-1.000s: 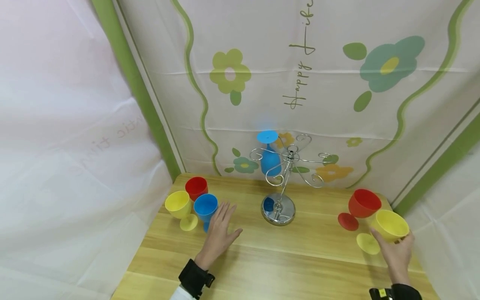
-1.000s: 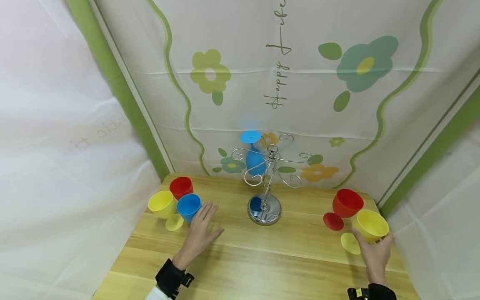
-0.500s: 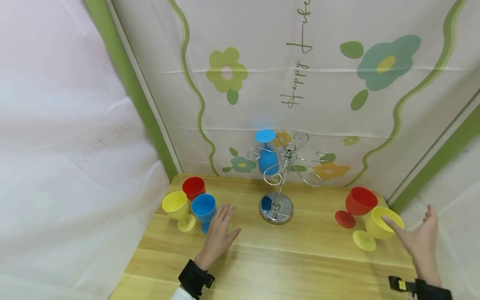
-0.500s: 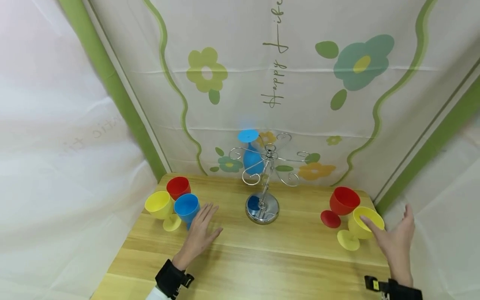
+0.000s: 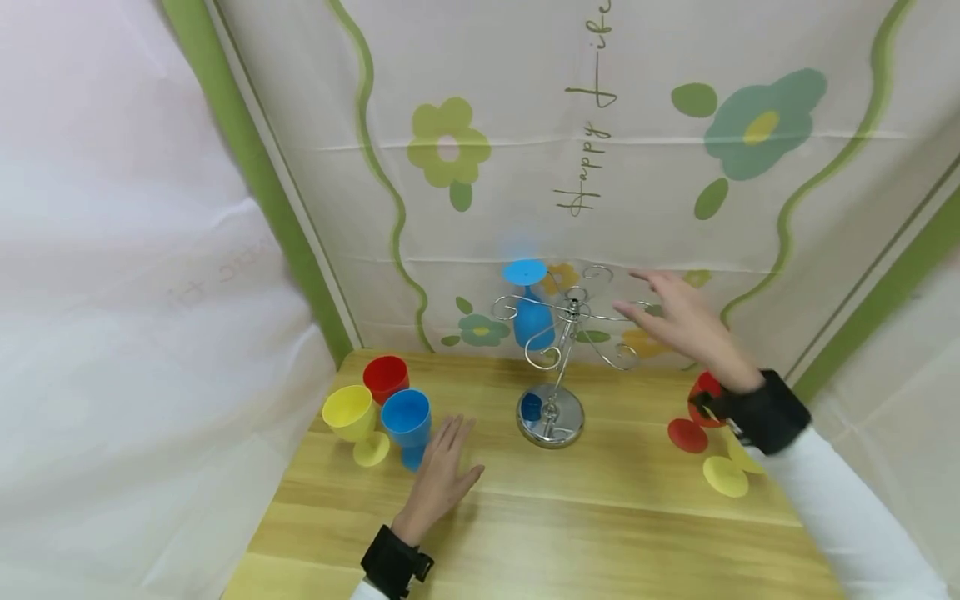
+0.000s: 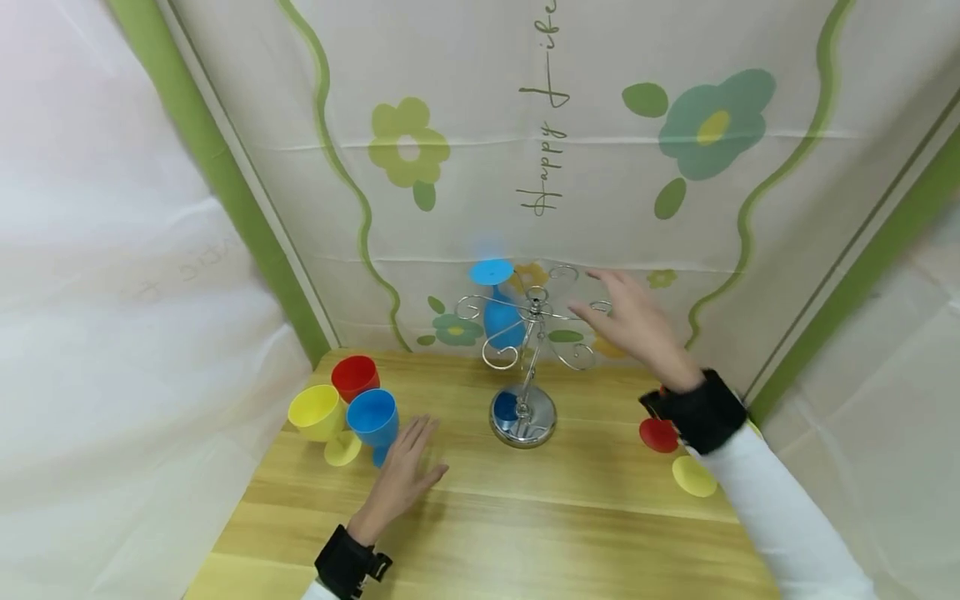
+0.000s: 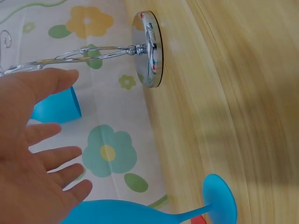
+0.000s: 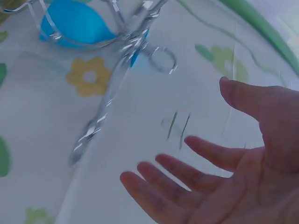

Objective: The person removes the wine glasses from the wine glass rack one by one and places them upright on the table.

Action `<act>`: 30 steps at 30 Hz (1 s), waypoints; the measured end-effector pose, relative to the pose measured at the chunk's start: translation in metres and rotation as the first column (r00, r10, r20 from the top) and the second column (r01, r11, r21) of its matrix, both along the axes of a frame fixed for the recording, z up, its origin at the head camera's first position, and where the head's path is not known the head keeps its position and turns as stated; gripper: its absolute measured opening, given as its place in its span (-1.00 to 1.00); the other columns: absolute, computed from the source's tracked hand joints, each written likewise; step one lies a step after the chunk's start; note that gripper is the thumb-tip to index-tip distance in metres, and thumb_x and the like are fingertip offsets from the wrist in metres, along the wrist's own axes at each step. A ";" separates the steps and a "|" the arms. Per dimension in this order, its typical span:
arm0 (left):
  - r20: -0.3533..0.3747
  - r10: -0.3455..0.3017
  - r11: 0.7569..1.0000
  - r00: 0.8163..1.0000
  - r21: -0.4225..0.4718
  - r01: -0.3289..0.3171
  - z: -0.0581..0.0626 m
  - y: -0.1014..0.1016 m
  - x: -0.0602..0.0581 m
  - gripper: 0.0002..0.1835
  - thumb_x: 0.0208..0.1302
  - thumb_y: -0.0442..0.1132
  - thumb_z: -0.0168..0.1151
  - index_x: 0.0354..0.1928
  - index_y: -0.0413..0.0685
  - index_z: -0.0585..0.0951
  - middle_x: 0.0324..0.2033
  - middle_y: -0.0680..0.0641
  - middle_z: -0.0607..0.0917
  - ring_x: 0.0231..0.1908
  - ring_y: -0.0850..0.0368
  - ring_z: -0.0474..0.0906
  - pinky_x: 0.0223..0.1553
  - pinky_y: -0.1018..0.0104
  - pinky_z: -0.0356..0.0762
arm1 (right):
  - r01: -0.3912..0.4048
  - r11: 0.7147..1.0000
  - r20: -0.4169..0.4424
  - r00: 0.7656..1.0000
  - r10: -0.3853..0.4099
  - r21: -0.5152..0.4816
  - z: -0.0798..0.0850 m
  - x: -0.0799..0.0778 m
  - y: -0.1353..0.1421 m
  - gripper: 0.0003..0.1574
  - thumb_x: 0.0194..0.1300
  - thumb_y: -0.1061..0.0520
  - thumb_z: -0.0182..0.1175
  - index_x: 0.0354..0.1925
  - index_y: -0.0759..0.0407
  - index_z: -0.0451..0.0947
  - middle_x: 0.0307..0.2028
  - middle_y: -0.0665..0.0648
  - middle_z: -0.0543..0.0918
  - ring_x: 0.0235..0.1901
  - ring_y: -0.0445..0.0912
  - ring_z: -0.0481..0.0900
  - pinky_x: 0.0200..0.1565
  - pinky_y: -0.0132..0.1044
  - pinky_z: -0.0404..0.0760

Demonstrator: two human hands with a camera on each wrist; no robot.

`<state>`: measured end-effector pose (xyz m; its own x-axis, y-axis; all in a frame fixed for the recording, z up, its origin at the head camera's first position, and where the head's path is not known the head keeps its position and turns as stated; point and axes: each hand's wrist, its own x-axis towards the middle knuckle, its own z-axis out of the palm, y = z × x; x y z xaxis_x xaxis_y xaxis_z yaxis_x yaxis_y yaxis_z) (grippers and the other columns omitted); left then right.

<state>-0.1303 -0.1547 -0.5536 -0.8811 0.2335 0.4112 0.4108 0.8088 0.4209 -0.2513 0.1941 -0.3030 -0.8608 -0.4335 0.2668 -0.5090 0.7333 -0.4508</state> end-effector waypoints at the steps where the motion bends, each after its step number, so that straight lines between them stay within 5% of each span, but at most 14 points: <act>1: 0.009 -0.007 1.000 1.000 -0.004 0.007 -0.001 0.001 0.000 -0.19 0.05 -0.15 0.46 0.31 -0.20 0.30 0.29 -0.31 0.29 0.27 -0.20 0.09 0.17 -0.27 0.25 | -0.027 0.999 0.004 1.000 0.027 0.031 0.004 -0.004 -0.011 -0.23 0.35 -0.11 0.13 0.31 0.32 0.20 0.23 0.41 0.30 0.11 0.25 0.30 0.06 0.26 0.36; 6: 0.071 -0.041 0.999 0.997 -0.008 0.042 0.000 0.004 0.000 -0.20 0.10 -0.13 0.42 0.34 -0.15 0.25 0.33 -0.24 0.23 0.30 -0.14 0.03 0.18 -0.25 0.24 | -0.159 0.980 0.019 0.987 0.157 0.122 0.008 -0.023 -0.049 -0.50 0.38 0.12 0.11 0.16 0.41 0.36 0.04 0.42 0.50 -0.03 0.18 0.46 -0.04 0.10 0.53; 10: 0.096 -0.053 0.998 0.994 -0.012 0.054 0.001 0.004 0.001 -0.20 0.12 -0.14 0.40 0.36 -0.13 0.23 0.33 -0.24 0.23 0.32 -0.12 0.00 0.20 -0.24 0.24 | -0.158 0.971 -0.039 0.985 0.167 0.179 0.005 -0.030 -0.065 -0.63 0.32 0.32 0.08 0.08 0.44 0.44 -0.07 0.43 0.57 -0.14 0.16 0.53 -0.25 -0.07 0.57; 14: 0.100 -0.054 0.998 0.994 -0.012 0.055 0.004 0.001 0.001 -0.21 0.14 -0.15 0.39 0.36 -0.13 0.23 0.33 -0.25 0.23 0.32 -0.11 0.00 0.21 -0.23 0.22 | -0.150 0.964 -0.071 0.983 0.169 0.218 0.008 -0.035 -0.075 -0.73 0.31 0.42 -0.02 -0.08 0.44 0.55 -0.19 0.44 0.60 -0.35 0.08 0.52 -0.45 -0.22 0.33; 18: 0.098 -0.052 0.999 0.994 -0.003 0.053 0.006 -0.001 0.001 -0.22 0.15 -0.16 0.38 0.36 -0.12 0.23 0.34 -0.21 0.22 0.32 -0.09 -0.01 0.22 -0.22 0.21 | -0.146 0.946 -0.073 0.982 0.174 0.291 0.014 -0.039 -0.082 -0.69 0.34 0.42 -0.12 -0.26 0.34 0.59 -0.37 0.34 0.57 -0.56 -0.06 0.18 -0.44 -0.22 0.09; 20: 0.096 -0.051 0.999 0.994 -0.001 0.051 0.006 -0.002 0.001 -0.22 0.15 -0.17 0.38 0.36 -0.12 0.23 0.34 -0.21 0.21 0.32 -0.08 -0.01 0.22 -0.22 0.21 | -0.140 0.934 -0.057 0.984 0.168 0.329 0.016 -0.041 -0.084 -0.66 0.32 0.45 -0.13 -0.30 0.31 0.60 -0.38 0.31 0.58 -0.56 -0.06 0.16 -0.44 -0.21 0.10; 26: 0.097 -0.047 0.999 0.994 -0.002 0.047 0.005 -0.004 0.003 -0.22 0.16 -0.18 0.37 0.36 -0.14 0.22 0.34 -0.23 0.21 0.32 -0.11 -0.01 0.21 -0.23 0.21 | -0.160 0.925 -0.035 0.982 0.183 0.344 0.014 -0.048 -0.089 -0.60 0.16 0.59 -0.05 -0.23 0.37 0.66 -0.16 0.40 0.64 -0.30 0.10 0.57 -0.34 -0.17 0.62; 30: 0.107 -0.046 0.999 0.993 0.001 0.046 0.004 -0.006 0.005 -0.23 0.17 -0.17 0.35 0.37 -0.13 0.21 0.35 -0.22 0.21 0.32 -0.12 0.00 0.21 -0.23 0.21 | -0.175 0.932 -0.017 0.982 0.190 0.316 0.012 -0.051 -0.091 -0.59 0.14 0.61 -0.06 -0.25 0.38 0.66 -0.20 0.39 0.64 -0.21 0.16 0.55 -0.25 -0.11 0.64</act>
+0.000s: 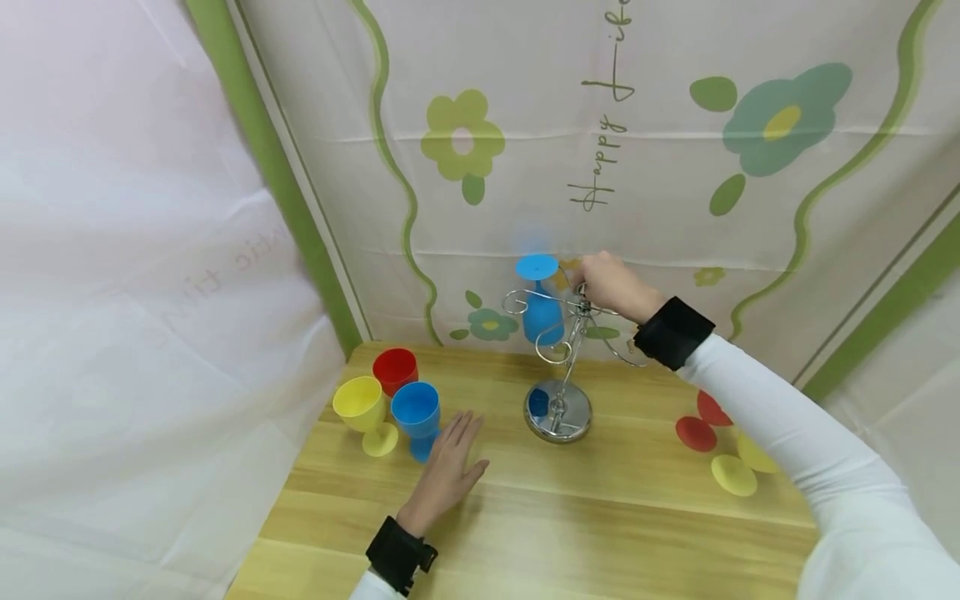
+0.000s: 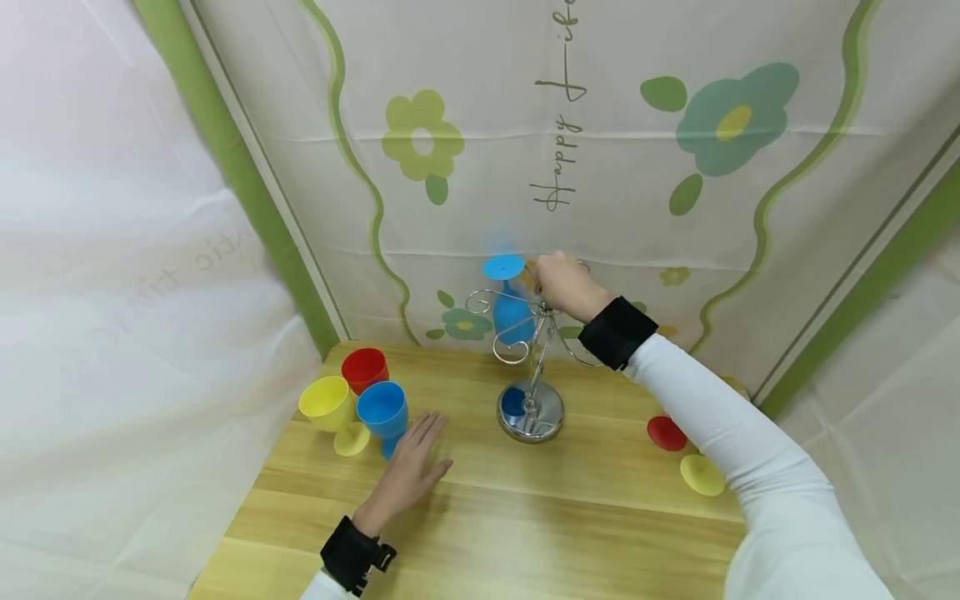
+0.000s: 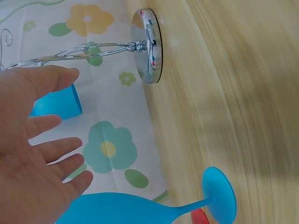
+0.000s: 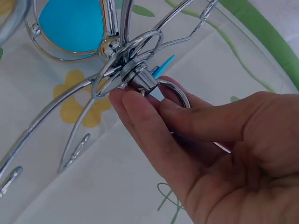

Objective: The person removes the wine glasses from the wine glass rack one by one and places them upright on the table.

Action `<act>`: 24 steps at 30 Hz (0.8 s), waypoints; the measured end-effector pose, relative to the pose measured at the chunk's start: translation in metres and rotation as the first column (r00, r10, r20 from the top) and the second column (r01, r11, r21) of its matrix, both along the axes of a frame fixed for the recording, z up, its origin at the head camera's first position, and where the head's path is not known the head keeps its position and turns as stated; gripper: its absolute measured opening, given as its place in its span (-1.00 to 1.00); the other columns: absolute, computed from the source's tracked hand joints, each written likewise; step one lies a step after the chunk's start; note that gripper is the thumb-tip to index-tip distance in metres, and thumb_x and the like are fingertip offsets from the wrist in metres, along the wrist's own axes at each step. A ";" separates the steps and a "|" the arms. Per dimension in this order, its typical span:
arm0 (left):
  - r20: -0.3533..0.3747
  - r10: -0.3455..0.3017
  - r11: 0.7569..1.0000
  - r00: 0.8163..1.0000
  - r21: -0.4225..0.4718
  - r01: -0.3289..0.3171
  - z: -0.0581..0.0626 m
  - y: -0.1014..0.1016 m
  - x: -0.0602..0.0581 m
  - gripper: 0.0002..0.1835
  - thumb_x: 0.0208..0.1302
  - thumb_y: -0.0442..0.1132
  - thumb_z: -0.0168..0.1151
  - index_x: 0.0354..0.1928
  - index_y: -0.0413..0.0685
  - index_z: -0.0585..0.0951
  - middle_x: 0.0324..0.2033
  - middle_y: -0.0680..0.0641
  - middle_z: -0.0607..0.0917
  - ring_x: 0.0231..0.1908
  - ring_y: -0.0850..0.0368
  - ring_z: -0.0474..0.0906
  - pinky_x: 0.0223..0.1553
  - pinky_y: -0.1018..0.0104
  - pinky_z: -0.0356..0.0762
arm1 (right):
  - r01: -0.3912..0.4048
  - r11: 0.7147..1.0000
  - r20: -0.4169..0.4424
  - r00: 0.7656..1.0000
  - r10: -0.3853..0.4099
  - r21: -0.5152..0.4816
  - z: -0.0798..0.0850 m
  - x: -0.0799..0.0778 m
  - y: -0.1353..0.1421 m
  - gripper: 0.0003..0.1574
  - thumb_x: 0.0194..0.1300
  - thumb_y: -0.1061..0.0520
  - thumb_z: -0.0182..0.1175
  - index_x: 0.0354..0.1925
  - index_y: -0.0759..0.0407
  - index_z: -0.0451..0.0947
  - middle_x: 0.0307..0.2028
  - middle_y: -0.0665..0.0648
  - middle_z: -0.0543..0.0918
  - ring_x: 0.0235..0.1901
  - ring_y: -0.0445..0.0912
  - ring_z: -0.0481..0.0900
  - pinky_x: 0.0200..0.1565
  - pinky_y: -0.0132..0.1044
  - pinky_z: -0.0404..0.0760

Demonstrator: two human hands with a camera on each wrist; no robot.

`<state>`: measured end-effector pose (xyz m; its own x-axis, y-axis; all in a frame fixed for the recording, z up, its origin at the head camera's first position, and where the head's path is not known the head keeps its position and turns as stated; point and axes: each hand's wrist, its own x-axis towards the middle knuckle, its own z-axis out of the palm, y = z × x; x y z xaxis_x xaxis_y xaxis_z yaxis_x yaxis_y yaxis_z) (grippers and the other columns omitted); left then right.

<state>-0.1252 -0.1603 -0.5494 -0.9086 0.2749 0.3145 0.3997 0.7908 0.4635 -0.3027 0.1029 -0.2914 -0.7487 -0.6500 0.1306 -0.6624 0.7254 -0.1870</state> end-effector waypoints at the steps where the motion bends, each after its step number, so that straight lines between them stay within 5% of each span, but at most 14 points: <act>1: 0.004 -0.003 1.000 1.000 0.000 0.003 0.000 0.001 0.000 -0.23 0.18 -0.16 0.35 0.37 -0.12 0.21 0.35 -0.21 0.21 0.32 -0.12 0.00 0.22 -0.23 0.21 | 0.002 1.000 0.003 1.000 -0.002 -0.012 0.000 0.000 0.001 -0.58 0.14 0.62 -0.08 -0.26 0.38 0.66 -0.21 0.39 0.65 -0.21 0.16 0.55 -0.25 -0.11 0.63; 10: -0.060 0.003 1.000 0.998 -0.005 -0.003 -0.003 0.002 0.002 -0.23 0.12 -0.23 0.40 0.34 -0.14 0.26 0.30 -0.29 0.27 0.29 -0.16 0.06 0.18 -0.25 0.25 | -0.011 0.996 0.000 1.000 0.011 -0.092 -0.006 -0.001 0.000 -0.59 0.17 0.59 -0.06 -0.29 0.36 0.68 -0.26 0.33 0.68 -0.26 0.10 0.58 -0.29 -0.15 0.64; 24: -0.043 0.011 1.000 0.999 0.028 -0.010 -0.003 0.006 0.003 -0.28 0.15 -0.23 0.37 0.32 -0.15 0.29 0.31 -0.26 0.26 0.30 -0.14 0.03 0.21 -0.27 0.18 | -0.005 0.991 -0.038 0.999 0.000 -0.134 -0.010 -0.001 0.008 -0.60 0.17 0.58 -0.02 -0.35 0.31 0.70 -0.29 0.30 0.69 -0.30 0.05 0.60 -0.47 -0.27 0.55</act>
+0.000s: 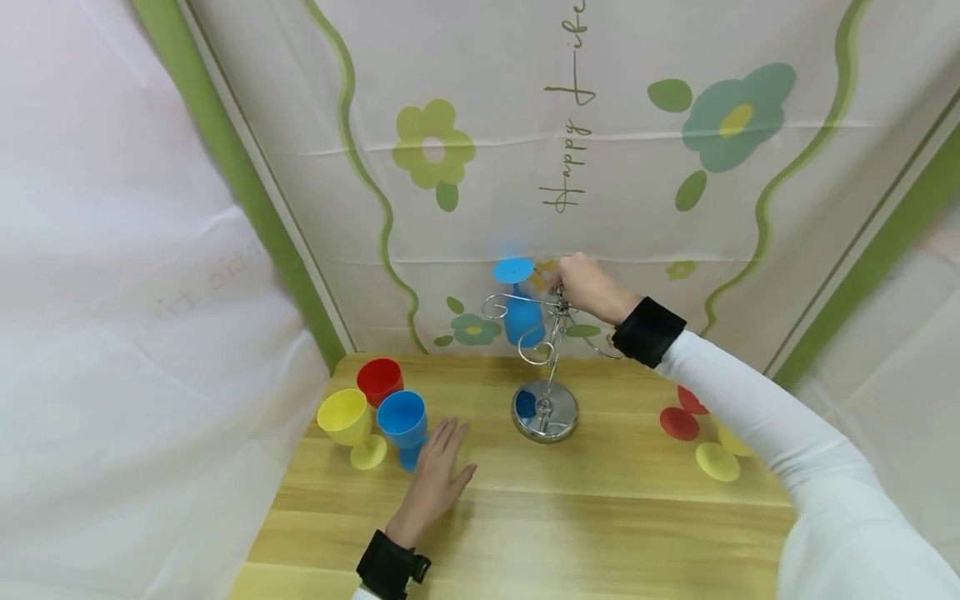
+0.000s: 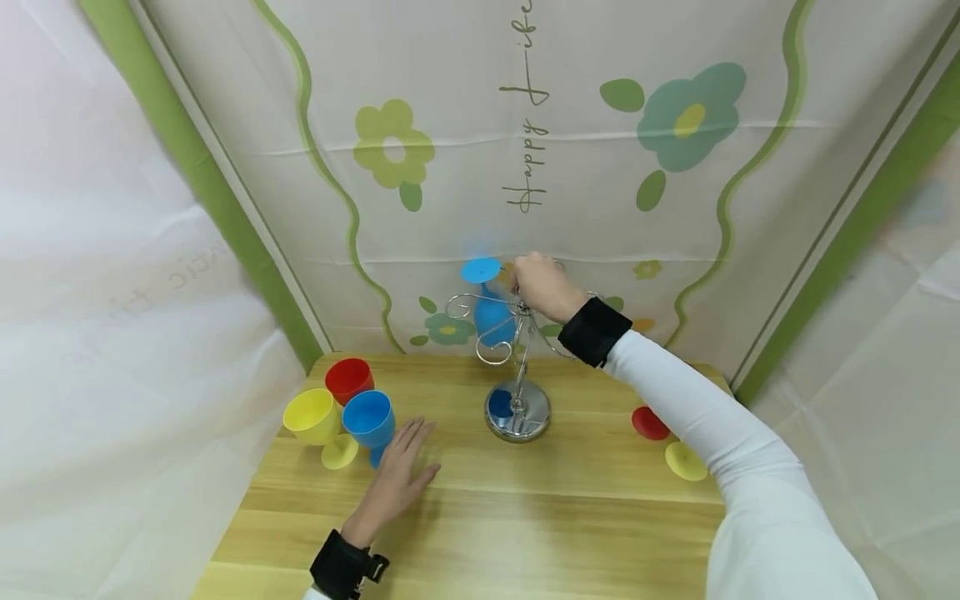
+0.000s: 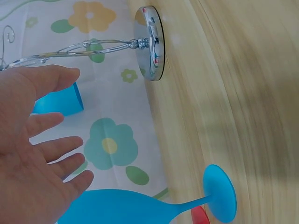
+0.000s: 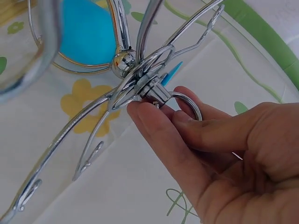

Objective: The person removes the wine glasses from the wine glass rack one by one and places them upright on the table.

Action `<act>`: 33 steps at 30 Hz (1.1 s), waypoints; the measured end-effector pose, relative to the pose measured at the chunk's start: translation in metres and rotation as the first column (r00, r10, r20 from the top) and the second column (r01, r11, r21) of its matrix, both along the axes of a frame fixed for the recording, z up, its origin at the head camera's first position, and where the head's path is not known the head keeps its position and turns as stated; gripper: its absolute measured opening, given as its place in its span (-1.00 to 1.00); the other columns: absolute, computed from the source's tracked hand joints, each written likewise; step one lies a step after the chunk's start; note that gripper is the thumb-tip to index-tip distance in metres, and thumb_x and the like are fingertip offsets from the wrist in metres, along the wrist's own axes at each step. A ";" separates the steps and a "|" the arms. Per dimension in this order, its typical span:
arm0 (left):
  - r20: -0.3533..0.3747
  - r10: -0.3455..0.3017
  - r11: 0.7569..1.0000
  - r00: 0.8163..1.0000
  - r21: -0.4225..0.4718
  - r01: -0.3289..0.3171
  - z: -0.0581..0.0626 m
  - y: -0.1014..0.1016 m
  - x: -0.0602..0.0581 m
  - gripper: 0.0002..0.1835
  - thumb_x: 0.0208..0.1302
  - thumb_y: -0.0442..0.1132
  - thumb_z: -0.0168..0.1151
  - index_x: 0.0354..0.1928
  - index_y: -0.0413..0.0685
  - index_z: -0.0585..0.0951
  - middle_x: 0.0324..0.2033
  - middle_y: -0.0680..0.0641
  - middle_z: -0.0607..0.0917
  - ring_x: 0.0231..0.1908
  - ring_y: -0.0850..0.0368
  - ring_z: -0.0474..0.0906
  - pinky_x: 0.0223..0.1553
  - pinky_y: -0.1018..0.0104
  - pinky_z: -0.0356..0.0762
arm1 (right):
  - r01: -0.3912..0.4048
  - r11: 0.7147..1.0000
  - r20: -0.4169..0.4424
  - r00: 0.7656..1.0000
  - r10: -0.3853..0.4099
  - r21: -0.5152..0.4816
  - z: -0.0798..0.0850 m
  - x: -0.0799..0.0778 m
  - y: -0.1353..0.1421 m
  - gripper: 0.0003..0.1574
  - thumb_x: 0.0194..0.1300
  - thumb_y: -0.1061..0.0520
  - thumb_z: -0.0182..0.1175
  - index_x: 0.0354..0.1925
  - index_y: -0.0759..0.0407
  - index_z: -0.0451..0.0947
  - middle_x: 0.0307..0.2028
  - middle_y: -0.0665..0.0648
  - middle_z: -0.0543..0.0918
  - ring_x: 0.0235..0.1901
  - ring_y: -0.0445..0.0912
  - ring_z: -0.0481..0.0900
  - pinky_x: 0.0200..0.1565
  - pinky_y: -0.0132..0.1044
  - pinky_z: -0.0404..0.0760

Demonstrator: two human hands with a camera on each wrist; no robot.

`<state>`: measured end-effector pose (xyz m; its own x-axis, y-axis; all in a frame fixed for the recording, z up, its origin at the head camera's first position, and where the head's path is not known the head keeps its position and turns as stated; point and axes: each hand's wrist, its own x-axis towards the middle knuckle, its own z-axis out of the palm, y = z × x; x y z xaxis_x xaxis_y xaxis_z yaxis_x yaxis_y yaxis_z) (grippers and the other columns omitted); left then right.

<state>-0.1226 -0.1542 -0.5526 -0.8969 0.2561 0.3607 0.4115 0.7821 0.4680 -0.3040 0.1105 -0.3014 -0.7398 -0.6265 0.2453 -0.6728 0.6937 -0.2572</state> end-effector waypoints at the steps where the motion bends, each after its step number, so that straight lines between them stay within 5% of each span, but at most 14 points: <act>1: -0.004 0.000 1.000 1.000 0.002 0.000 0.001 0.000 0.000 -0.29 0.15 -0.24 0.37 0.32 -0.16 0.29 0.31 -0.25 0.26 0.30 -0.14 0.03 0.21 -0.27 0.18 | 0.001 1.000 0.003 1.000 -0.001 -0.004 0.000 -0.001 0.000 -0.61 0.17 0.58 -0.02 -0.36 0.30 0.70 -0.29 0.29 0.70 -0.30 0.04 0.60 -0.49 -0.29 0.51; 20: -0.010 0.005 1.000 1.000 -0.021 -0.005 0.002 0.006 -0.001 -0.29 0.13 -0.21 0.39 0.30 -0.15 0.32 0.31 -0.24 0.26 0.30 -0.14 0.05 0.20 -0.25 0.22 | -0.095 0.995 0.091 0.991 0.099 -0.044 0.002 -0.011 0.010 -0.65 0.15 0.59 0.04 -0.39 0.32 0.70 -0.39 0.23 0.71 -0.32 0.03 0.57 -0.46 -0.29 0.30; 26: -0.023 -0.006 1.000 1.000 -0.013 0.005 0.000 0.006 -0.001 -0.30 0.13 -0.22 0.39 0.29 -0.18 0.33 0.31 -0.26 0.27 0.29 -0.17 0.06 0.19 -0.26 0.22 | -0.145 0.989 0.088 0.985 0.148 -0.037 0.004 -0.014 0.016 -0.65 0.11 0.58 0.04 -0.35 0.33 0.69 -0.33 0.25 0.71 -0.34 0.04 0.57 -0.34 -0.22 0.37; 30: -0.051 -0.015 1.000 0.999 -0.020 0.014 -0.002 0.006 -0.001 -0.29 0.11 -0.22 0.40 0.29 -0.19 0.33 0.29 -0.30 0.29 0.27 -0.21 0.10 0.15 -0.28 0.27 | -0.086 0.996 0.151 0.985 0.080 0.034 0.009 -0.007 0.015 -0.71 0.18 0.43 0.07 -0.13 0.41 0.61 -0.16 0.33 0.66 -0.39 0.05 0.54 -0.23 -0.13 0.48; 33: -0.057 -0.013 0.999 0.998 -0.030 0.012 -0.003 0.006 -0.002 -0.29 0.10 -0.22 0.41 0.29 -0.16 0.33 0.28 -0.29 0.29 0.26 -0.21 0.10 0.14 -0.27 0.28 | -0.006 0.996 0.159 0.987 -0.008 0.087 0.010 0.001 0.011 -0.70 0.24 0.27 0.15 -0.09 0.44 0.55 -0.17 0.36 0.64 -0.45 0.03 0.55 -0.33 -0.15 0.55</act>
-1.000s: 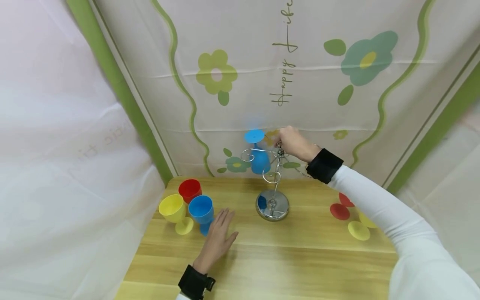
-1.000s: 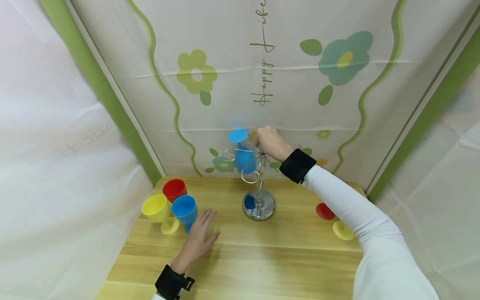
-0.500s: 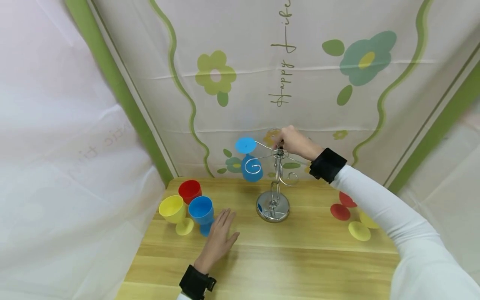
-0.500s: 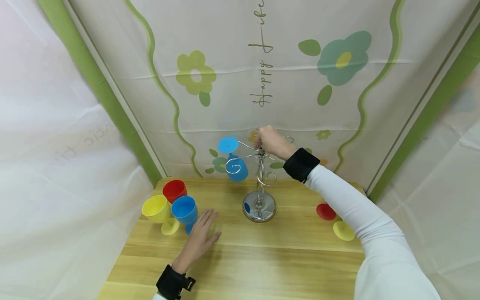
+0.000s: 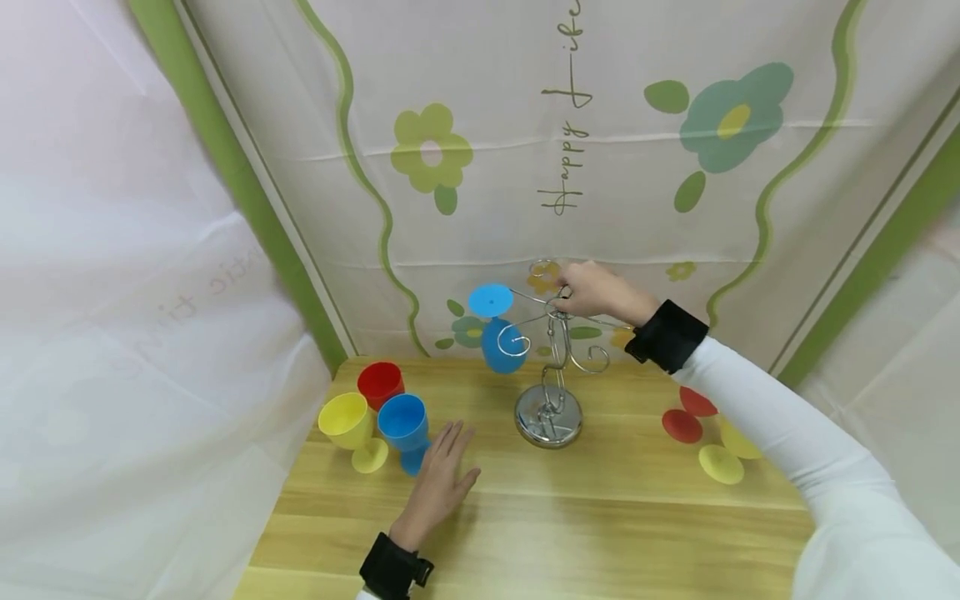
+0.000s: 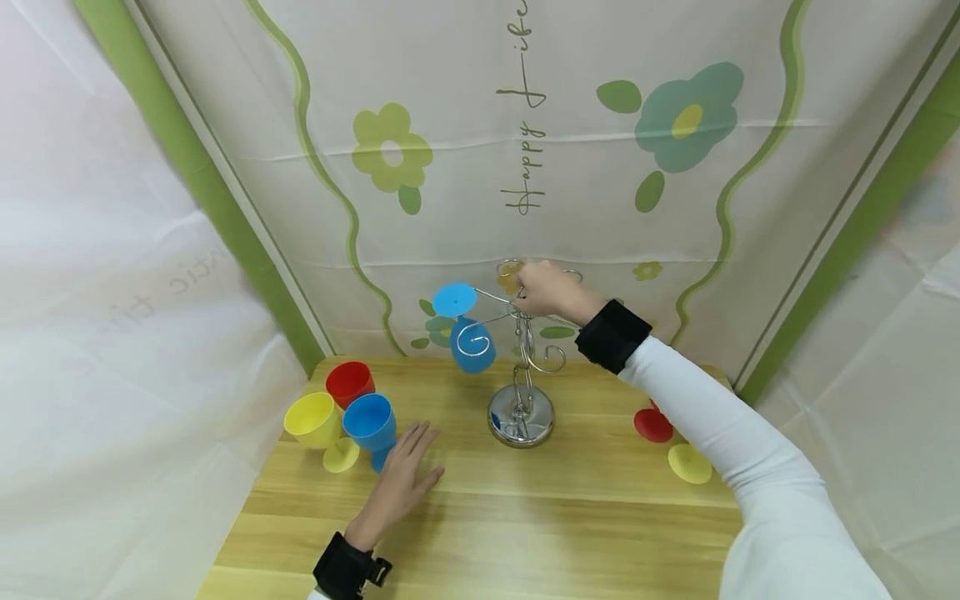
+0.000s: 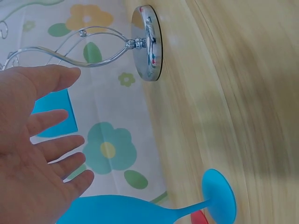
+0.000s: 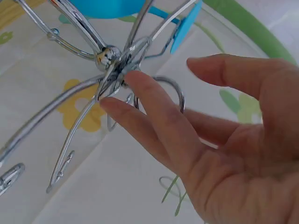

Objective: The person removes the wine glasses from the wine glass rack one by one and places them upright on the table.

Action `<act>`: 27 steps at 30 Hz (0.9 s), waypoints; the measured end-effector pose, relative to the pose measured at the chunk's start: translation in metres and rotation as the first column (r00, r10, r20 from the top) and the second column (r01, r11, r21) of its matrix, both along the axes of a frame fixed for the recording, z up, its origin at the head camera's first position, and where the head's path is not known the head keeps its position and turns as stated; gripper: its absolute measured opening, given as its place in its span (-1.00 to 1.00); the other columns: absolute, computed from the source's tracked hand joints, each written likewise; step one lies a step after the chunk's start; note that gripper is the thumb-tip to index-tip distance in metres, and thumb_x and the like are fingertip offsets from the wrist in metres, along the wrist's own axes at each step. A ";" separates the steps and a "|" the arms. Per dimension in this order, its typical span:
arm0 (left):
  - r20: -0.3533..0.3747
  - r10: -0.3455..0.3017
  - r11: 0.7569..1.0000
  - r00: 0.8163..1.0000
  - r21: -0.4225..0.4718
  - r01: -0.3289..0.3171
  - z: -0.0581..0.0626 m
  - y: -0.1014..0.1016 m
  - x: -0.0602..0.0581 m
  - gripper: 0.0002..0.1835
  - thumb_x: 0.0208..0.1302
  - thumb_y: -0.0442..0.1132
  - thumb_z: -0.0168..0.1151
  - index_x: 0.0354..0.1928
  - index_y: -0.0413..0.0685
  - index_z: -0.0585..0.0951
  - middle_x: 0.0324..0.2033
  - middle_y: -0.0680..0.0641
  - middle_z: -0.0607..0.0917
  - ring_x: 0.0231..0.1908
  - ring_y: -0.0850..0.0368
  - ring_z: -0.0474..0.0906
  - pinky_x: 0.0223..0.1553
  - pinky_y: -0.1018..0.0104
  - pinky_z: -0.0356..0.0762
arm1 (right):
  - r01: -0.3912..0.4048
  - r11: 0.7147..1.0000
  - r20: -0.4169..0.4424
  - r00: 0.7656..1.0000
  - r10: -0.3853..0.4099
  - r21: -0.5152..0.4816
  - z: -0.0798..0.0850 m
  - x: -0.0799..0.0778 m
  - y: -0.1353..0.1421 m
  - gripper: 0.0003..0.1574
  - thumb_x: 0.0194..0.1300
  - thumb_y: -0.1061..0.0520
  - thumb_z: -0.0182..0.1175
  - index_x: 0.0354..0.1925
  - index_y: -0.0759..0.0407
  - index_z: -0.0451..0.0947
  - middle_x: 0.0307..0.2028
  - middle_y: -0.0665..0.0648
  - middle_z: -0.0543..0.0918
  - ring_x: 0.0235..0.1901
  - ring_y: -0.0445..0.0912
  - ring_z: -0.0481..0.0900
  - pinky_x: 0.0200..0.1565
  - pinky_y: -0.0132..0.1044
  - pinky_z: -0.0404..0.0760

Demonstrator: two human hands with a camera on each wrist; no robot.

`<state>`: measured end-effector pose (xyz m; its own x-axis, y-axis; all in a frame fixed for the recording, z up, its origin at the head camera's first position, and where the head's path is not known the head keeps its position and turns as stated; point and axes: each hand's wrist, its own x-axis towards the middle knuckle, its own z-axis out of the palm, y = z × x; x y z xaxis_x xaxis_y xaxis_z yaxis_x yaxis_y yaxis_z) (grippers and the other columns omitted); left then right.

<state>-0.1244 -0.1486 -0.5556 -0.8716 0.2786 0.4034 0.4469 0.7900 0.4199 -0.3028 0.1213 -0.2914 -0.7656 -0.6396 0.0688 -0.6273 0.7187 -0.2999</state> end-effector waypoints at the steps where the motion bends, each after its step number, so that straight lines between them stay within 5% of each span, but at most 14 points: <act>1: 0.002 0.002 1.000 1.000 0.000 -0.002 0.000 0.000 0.000 -0.29 0.11 -0.22 0.40 0.29 -0.16 0.33 0.29 -0.29 0.29 0.27 -0.21 0.10 0.15 -0.27 0.28 | 0.022 1.000 -0.013 1.000 -0.022 0.004 0.000 0.002 -0.002 -0.71 0.25 0.23 0.18 -0.12 0.44 0.57 -0.21 0.36 0.64 -0.47 0.01 0.55 -0.37 -0.18 0.55; 9: 0.023 -0.003 1.000 1.000 -0.002 0.003 0.005 0.003 -0.004 -0.33 0.14 -0.20 0.38 0.28 -0.14 0.34 0.30 -0.27 0.27 0.29 -0.16 0.06 0.16 -0.28 0.25 | 0.073 0.992 -0.075 0.994 -0.081 -0.107 -0.003 0.005 -0.009 -0.86 0.19 0.35 0.21 -0.47 0.38 0.65 -0.52 0.25 0.67 -0.63 -0.10 0.50 -0.46 -0.26 0.52; 27: 0.053 0.003 1.000 0.999 0.006 -0.003 0.004 0.005 -0.002 -0.33 0.15 -0.21 0.37 0.29 -0.07 0.33 0.31 -0.24 0.27 0.30 -0.13 0.04 0.18 -0.26 0.24 | 0.060 0.986 -0.054 0.996 -0.069 -0.157 -0.009 -0.001 -0.006 -0.88 0.07 0.37 0.23 -0.54 0.28 0.65 -0.49 0.19 0.69 -0.62 -0.13 0.49 -0.54 -0.33 0.47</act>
<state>-0.1267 -0.1437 -0.5512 -0.8926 0.2735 0.3584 0.4214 0.7886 0.4477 -0.3043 0.1149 -0.3003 -0.7964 -0.5673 0.2098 -0.6014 0.7057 -0.3746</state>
